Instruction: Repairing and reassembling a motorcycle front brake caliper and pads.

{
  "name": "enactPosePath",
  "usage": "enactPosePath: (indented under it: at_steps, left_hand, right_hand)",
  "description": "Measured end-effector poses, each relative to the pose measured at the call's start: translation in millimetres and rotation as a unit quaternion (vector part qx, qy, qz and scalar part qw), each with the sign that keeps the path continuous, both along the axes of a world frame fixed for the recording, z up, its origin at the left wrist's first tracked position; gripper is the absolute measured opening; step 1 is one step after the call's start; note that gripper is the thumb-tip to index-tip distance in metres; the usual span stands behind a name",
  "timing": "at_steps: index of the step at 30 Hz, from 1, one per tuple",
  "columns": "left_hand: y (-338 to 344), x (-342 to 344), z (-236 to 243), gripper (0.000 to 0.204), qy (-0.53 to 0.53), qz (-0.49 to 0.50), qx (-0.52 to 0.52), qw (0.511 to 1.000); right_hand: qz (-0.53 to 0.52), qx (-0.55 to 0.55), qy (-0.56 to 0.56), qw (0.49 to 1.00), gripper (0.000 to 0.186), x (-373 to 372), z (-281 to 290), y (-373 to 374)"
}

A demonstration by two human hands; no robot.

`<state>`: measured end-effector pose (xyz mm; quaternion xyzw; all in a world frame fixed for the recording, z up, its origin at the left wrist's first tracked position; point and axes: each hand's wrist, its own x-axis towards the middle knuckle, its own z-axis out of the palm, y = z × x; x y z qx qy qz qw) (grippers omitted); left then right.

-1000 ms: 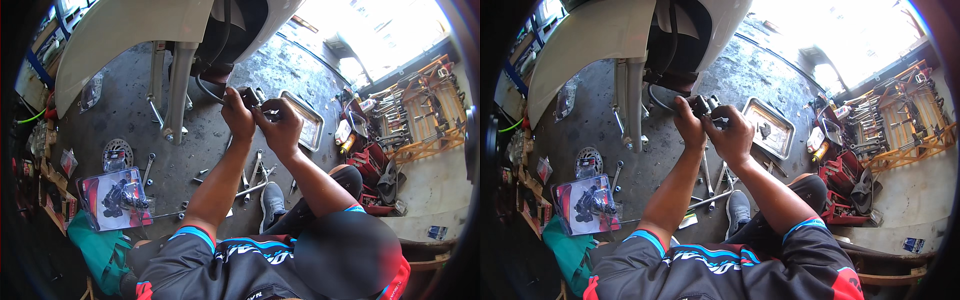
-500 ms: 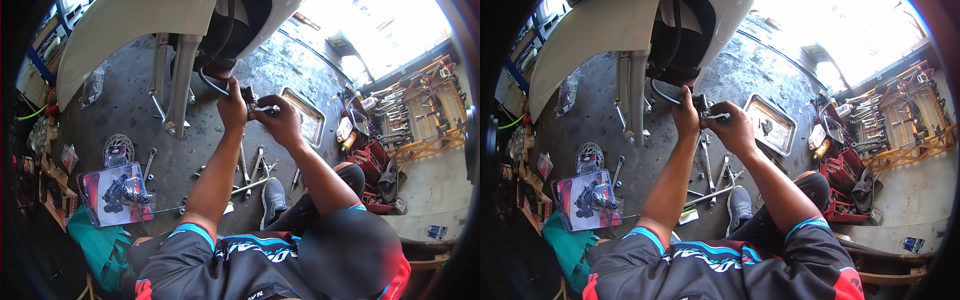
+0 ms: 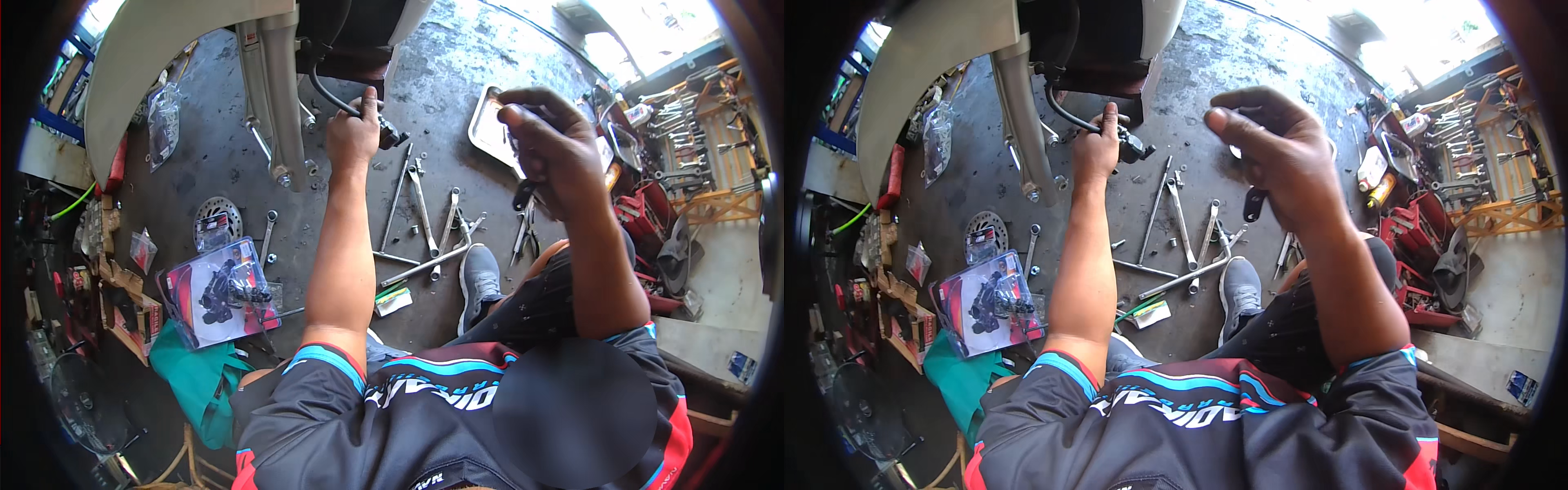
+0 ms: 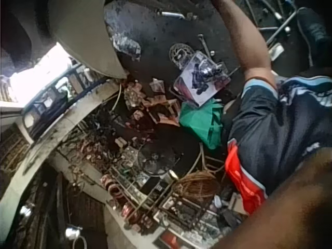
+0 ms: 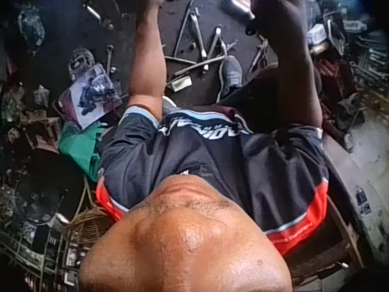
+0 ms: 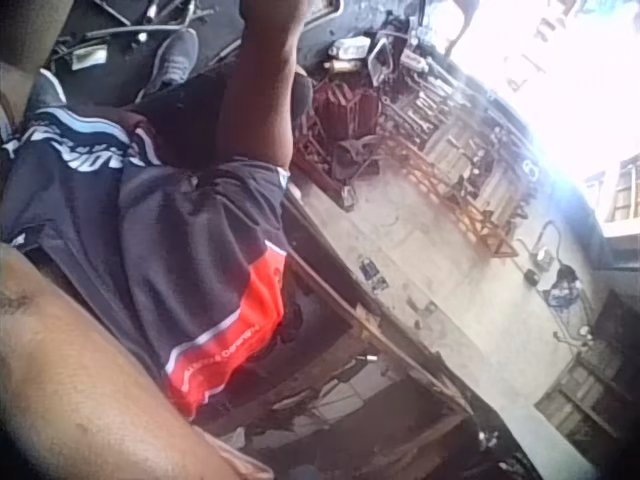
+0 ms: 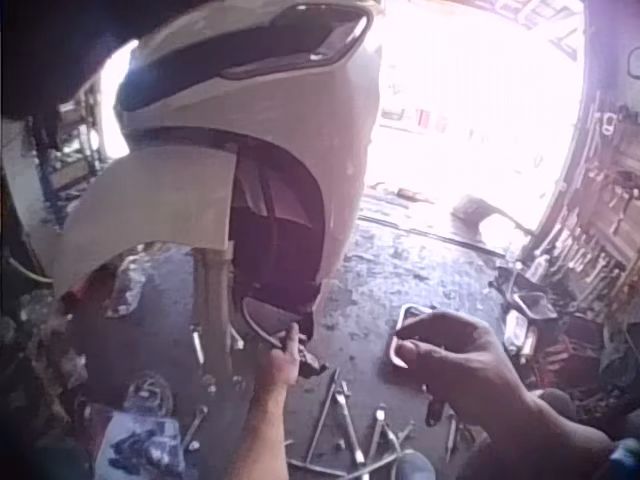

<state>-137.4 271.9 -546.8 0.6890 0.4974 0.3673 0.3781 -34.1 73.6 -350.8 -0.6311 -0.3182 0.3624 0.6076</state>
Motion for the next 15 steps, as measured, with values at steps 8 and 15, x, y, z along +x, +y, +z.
enactPosePath:
  at_steps: [8, 15]
  left_hand:
    - [23, -26, 4, 0.064, 0.158, 0.019, -0.038, 0.986]
    - [19, -16, -10, 0.064, 0.185, 0.203, 0.142, 0.951]
  right_hand:
    - [0.095, -0.032, -0.058, 0.993, 0.029, 38, 30, -15]
    - [0.155, -0.062, -0.097, 0.981, 0.028, 110, -31, -2]
